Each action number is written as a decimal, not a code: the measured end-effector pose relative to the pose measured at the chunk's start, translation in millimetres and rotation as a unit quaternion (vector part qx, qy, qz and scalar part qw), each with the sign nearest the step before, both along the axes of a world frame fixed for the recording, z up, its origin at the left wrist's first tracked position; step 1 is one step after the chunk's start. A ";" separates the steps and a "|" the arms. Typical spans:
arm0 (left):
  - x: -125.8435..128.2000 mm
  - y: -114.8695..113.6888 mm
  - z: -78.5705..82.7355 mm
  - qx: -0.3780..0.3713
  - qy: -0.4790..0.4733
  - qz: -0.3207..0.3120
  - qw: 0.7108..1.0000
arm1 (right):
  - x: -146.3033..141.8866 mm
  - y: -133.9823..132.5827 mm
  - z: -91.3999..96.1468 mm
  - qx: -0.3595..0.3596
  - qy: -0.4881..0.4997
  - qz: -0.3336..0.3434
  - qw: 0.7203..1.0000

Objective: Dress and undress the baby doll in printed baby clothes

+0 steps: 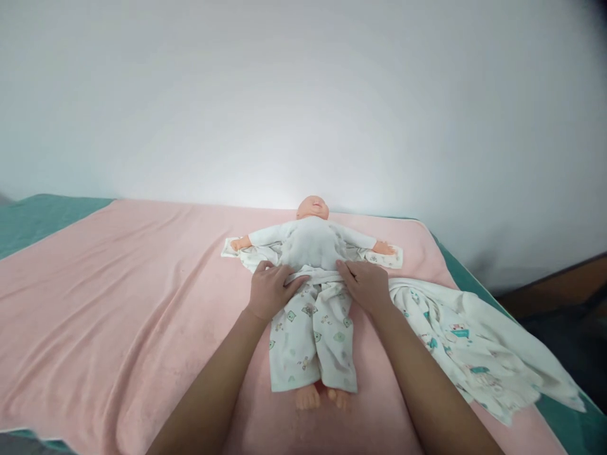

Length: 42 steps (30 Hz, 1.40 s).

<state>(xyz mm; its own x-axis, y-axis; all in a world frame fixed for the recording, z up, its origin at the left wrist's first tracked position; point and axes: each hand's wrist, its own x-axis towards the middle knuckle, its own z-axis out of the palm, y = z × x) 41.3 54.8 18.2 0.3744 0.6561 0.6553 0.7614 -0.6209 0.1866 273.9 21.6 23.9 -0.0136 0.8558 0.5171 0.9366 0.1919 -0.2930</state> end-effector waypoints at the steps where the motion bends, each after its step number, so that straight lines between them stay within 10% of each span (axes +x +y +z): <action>1: -0.8 -1.7 0.6 -0.028 -0.004 0.017 0.999 | 2.6 -0.6 -2.3 -0.016 0.014 0.008 1.000; 7: -2.0 -11.0 2.5 -0.192 -0.077 0.027 0.978 | 3.8 -7.9 -12.9 -0.094 0.193 0.062 0.975; 15: 0.7 3.2 5.4 -0.275 -0.215 -0.076 0.934 | -5.2 -12.0 -12.0 -0.181 0.438 0.140 0.870; 22: 3.1 -1.5 -1.9 -0.225 -0.147 0.018 0.963 | -13.5 -10.8 -11.0 -0.105 0.199 0.000 0.974; 27: -2.9 -35.4 -6.2 -0.156 -0.177 0.040 0.971 | -24.9 -24.6 -7.5 -0.052 0.097 -0.070 0.991; 34: -8.6 -66.3 -4.7 -0.191 -0.190 -0.065 0.961 | -35.2 -49.8 -6.7 0.029 0.122 0.114 0.986; 42: -14.4 -68.8 8.0 -0.173 -0.098 -0.110 0.974 | -39.1 -93.4 31.7 -0.215 0.139 0.225 0.940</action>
